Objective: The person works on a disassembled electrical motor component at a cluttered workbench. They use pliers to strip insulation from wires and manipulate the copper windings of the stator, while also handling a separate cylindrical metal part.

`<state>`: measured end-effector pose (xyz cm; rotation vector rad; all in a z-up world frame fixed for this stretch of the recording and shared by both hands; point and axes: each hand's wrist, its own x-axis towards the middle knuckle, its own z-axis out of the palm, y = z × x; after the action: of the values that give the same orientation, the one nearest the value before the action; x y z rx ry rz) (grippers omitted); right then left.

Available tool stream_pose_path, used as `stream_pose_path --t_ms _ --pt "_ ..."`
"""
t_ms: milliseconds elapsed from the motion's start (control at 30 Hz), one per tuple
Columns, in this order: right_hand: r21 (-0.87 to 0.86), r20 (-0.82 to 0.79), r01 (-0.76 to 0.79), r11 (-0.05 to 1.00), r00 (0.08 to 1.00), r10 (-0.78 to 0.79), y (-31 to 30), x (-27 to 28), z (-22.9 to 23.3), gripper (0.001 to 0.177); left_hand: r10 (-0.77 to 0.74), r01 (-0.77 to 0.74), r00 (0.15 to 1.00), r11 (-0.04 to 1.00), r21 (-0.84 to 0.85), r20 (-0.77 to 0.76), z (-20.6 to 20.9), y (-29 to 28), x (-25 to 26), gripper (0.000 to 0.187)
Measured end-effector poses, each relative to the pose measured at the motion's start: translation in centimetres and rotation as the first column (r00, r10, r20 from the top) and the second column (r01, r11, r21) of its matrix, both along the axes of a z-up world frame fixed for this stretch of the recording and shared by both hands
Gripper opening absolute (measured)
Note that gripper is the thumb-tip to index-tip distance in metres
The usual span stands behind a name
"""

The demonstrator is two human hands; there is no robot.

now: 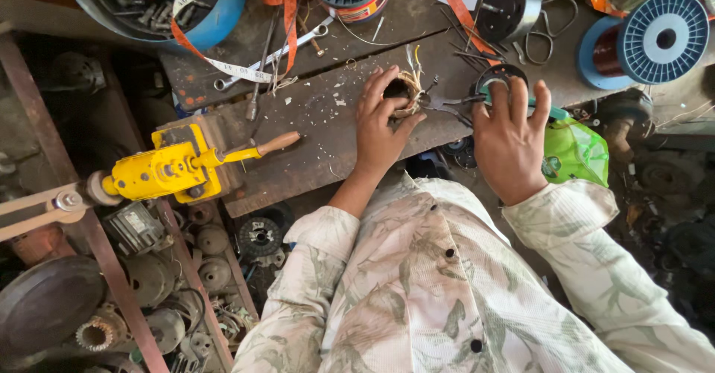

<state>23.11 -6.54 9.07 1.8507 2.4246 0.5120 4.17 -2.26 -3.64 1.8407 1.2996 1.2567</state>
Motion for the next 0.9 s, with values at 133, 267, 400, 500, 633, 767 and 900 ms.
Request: stream_pose_path --t_ms 133,267,400,500,633,767,900 --pt "-0.008 0.053 -0.058 0.998 0.997 0.058 0.3 0.3 0.2 0.016 -0.002 0.002 0.999 1.000 0.007 0.044 0.1 0.2 0.1 0.033" --pt "-0.147 0.052 -0.137 0.980 0.988 0.146 1.3 1.7 -0.4 0.014 -0.001 0.005 0.996 0.999 -0.039 0.086 0.0 0.2 0.2 0.033" --pt "-0.311 -0.048 -0.178 0.934 0.984 0.172 2.8 4.0 -1.6 0.011 -0.007 0.010 0.997 0.999 -0.039 0.078 0.0 0.3 0.3 0.031" --pt "-0.310 -0.217 -0.227 0.923 0.962 0.164 3.8 5.0 -3.3 0.018 -0.025 0.028 0.996 0.999 -0.033 0.080 -0.1 0.4 0.1 0.033" --pt "-0.365 -0.280 -0.297 0.882 0.939 0.200 4.7 6.6 -4.5 0.033 -0.050 0.051 0.997 0.998 -0.024 0.055 0.2 0.5 0.0 0.033" --pt "-0.286 -0.316 -0.361 0.888 0.910 0.268 4.7 7.9 -5.3 0.035 -0.061 0.062 0.997 0.998 -0.030 0.037 0.6 0.3 0.4 0.033" --pt "-0.373 -0.459 -0.318 0.872 0.880 0.125 4.1 7.4 -6.9 0.043 -0.038 0.041 0.999 0.997 -0.059 0.038 0.7 0.3 0.2 0.034"
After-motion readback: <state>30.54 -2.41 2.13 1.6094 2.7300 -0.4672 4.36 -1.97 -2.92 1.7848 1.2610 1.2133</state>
